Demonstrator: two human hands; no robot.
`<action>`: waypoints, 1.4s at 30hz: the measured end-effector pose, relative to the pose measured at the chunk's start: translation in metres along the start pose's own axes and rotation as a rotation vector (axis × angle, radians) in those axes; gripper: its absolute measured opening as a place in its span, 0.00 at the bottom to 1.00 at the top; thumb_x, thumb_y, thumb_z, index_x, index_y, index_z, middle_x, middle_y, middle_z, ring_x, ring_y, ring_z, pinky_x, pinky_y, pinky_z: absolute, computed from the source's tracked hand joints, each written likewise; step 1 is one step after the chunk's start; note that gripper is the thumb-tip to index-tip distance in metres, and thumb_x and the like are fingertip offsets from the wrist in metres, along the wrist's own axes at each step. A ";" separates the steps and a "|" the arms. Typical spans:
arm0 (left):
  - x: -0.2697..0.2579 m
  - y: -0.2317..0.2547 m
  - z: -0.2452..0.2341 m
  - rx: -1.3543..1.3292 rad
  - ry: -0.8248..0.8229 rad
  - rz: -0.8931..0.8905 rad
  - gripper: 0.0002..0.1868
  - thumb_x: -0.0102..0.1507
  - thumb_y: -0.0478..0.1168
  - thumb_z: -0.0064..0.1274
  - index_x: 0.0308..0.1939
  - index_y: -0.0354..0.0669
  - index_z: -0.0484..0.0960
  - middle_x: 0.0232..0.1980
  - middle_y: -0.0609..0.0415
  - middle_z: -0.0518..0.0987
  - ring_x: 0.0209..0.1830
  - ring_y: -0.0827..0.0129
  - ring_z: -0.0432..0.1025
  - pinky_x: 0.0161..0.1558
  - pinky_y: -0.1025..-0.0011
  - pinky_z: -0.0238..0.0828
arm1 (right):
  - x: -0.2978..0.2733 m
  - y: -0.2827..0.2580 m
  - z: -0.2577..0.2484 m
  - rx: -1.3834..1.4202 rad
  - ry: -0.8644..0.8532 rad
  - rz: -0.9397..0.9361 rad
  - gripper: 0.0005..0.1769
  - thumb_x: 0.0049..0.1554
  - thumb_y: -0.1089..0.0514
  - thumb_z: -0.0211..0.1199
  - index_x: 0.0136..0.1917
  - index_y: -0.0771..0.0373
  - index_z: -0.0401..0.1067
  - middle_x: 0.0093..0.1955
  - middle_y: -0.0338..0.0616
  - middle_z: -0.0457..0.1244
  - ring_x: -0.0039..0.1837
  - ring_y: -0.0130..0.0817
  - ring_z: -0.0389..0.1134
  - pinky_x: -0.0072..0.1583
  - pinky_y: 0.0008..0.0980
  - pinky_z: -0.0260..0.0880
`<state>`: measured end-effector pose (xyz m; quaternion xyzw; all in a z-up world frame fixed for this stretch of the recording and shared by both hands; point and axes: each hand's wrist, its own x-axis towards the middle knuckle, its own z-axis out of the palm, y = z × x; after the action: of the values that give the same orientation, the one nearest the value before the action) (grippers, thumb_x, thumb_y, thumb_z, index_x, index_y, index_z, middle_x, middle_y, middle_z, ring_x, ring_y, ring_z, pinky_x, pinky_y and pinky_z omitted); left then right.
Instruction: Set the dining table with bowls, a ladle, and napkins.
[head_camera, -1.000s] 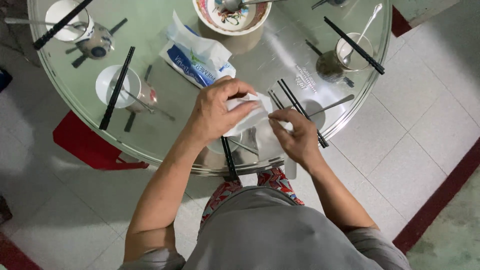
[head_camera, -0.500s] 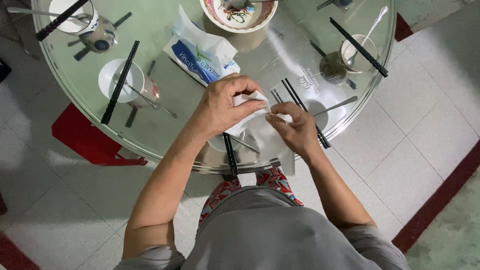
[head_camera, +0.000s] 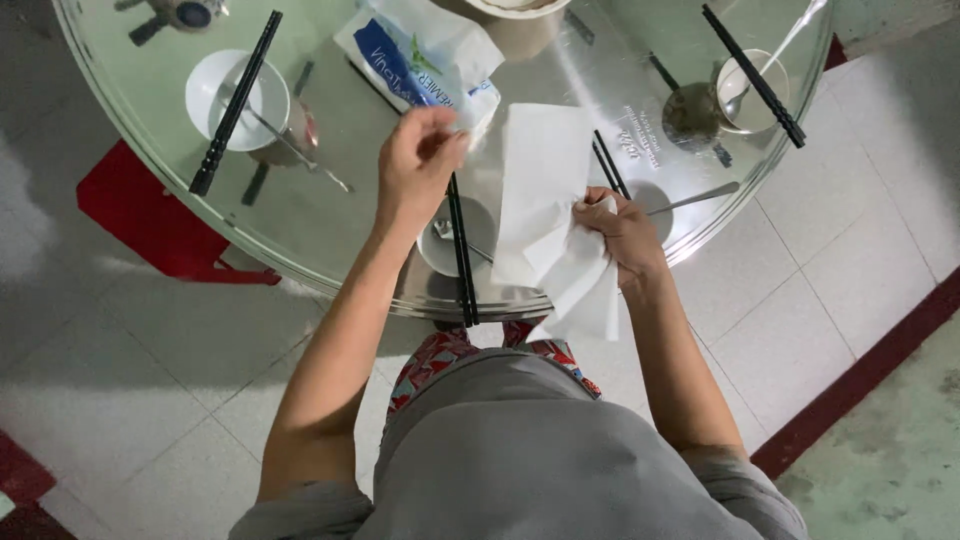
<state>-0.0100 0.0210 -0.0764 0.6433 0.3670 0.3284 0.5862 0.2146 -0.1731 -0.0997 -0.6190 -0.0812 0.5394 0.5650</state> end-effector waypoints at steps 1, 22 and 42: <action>-0.008 -0.018 -0.008 0.066 0.077 -0.036 0.15 0.63 0.39 0.60 0.53 0.41 0.79 0.41 0.50 0.81 0.37 0.67 0.77 0.40 0.69 0.75 | 0.007 0.009 -0.003 -0.094 0.041 -0.054 0.09 0.56 0.67 0.65 0.51 0.65 0.74 0.40 0.44 0.67 0.37 0.28 0.69 0.42 0.22 0.70; -0.104 -0.160 -0.029 -0.446 -0.128 -0.826 0.39 0.62 0.37 0.61 0.76 0.50 0.62 0.52 0.46 0.73 0.36 0.63 0.80 0.35 0.67 0.86 | -0.048 -0.049 -0.036 -0.191 0.128 -0.190 0.19 0.56 0.65 0.65 0.61 0.61 0.74 0.43 0.43 0.69 0.44 0.29 0.75 0.50 0.31 0.80; -0.165 -0.103 -0.146 -0.570 0.083 -0.745 0.25 0.60 0.37 0.64 0.60 0.51 0.73 0.38 0.56 0.79 0.32 0.66 0.81 0.32 0.71 0.82 | 0.042 0.061 0.071 -0.128 -0.229 0.059 0.24 0.56 0.68 0.64 0.66 0.63 0.72 0.41 0.48 0.69 0.40 0.34 0.75 0.45 0.31 0.79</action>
<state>-0.2284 -0.0410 -0.1632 0.2674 0.4911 0.2090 0.8023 0.1468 -0.1211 -0.1563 -0.5904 -0.1612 0.6167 0.4951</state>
